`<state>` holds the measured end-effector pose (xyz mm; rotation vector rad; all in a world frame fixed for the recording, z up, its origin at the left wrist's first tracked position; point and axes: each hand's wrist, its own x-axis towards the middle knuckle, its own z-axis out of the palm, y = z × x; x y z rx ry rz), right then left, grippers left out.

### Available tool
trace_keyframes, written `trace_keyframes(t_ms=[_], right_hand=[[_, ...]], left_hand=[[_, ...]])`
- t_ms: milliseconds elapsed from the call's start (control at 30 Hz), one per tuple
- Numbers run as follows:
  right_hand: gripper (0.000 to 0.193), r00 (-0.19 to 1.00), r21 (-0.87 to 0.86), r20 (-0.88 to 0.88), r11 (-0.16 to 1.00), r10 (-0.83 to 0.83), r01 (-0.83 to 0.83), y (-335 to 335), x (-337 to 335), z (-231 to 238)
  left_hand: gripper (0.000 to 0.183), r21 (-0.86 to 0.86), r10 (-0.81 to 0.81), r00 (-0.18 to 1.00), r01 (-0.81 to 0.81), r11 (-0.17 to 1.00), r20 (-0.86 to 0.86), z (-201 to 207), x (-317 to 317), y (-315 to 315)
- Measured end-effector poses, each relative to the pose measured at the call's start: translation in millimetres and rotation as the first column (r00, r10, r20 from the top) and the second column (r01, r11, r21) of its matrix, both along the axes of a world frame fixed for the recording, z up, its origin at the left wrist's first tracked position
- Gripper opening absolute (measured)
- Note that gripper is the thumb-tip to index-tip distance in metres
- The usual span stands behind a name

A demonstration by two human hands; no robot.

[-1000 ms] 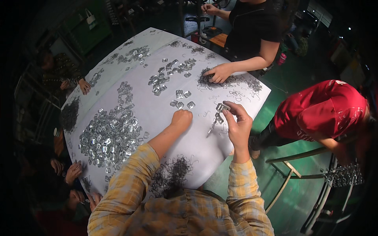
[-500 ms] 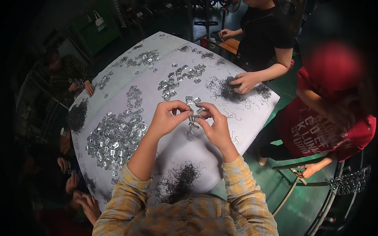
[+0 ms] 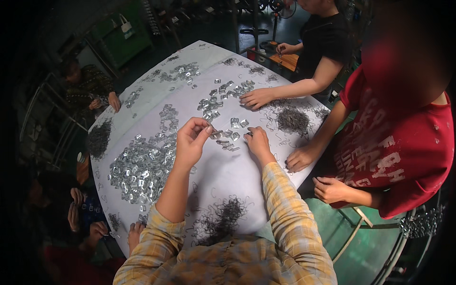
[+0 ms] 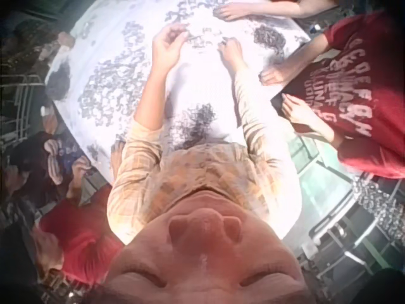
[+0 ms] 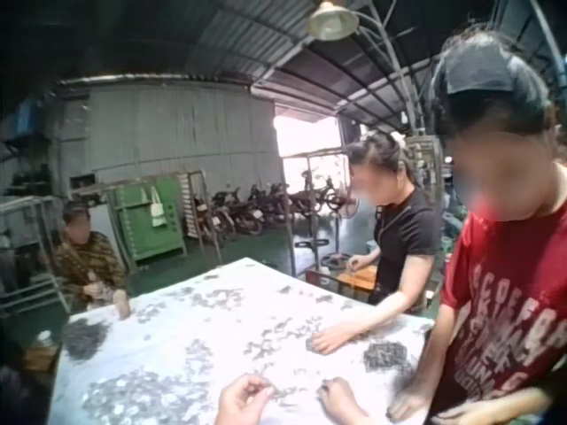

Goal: The person assembles small metal parts and hangs the finished pieces on a metal rack.

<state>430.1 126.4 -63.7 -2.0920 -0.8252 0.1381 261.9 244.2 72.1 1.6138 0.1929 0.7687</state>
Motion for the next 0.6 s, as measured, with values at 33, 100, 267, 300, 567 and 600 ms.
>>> trace_keyframes(t_ms=[33, 100, 267, 300, 567, 600], right_hand=[[0.028, 0.982, -0.087, 0.186, 0.994, -0.042, 0.059, 8, 2, -13], [0.028, 0.976, -0.120, 0.208, 0.988, -0.068, 0.095, 15, 2, -24], [0.031, 0.988, -0.324, 0.145, 0.940, -0.061, 0.106, 20, 6, -21], [0.033, 0.993, -0.336, 0.086, 0.936, -0.083, 0.107, 18, 2, -11], [0.036, 0.986, -0.478, 0.167, 0.874, -0.011, 0.091, -7, -6, 4], [0.034, 0.999, -0.455, 0.050, 0.889, -0.021, 0.041, -6, -5, 10]], left_hand=[[0.008, 0.003, 0.004, 1.000, -0.004, 1.000, -0.002, 2, -2, 1], [0.007, 0.031, 0.024, 1.000, -0.024, 0.999, -0.006, 4, -8, 2], [0.007, 0.010, 0.036, 0.997, -0.036, 0.999, -0.064, 3, -24, 12], [0.007, -0.009, 0.036, 0.996, -0.037, 0.999, -0.079, 3, -27, 13], [0.007, -0.058, -0.034, 0.998, 0.031, 0.998, -0.044, -3, -27, 1], [0.007, -0.070, -0.049, 0.998, 0.045, 0.997, -0.050, -3, -25, -1]])
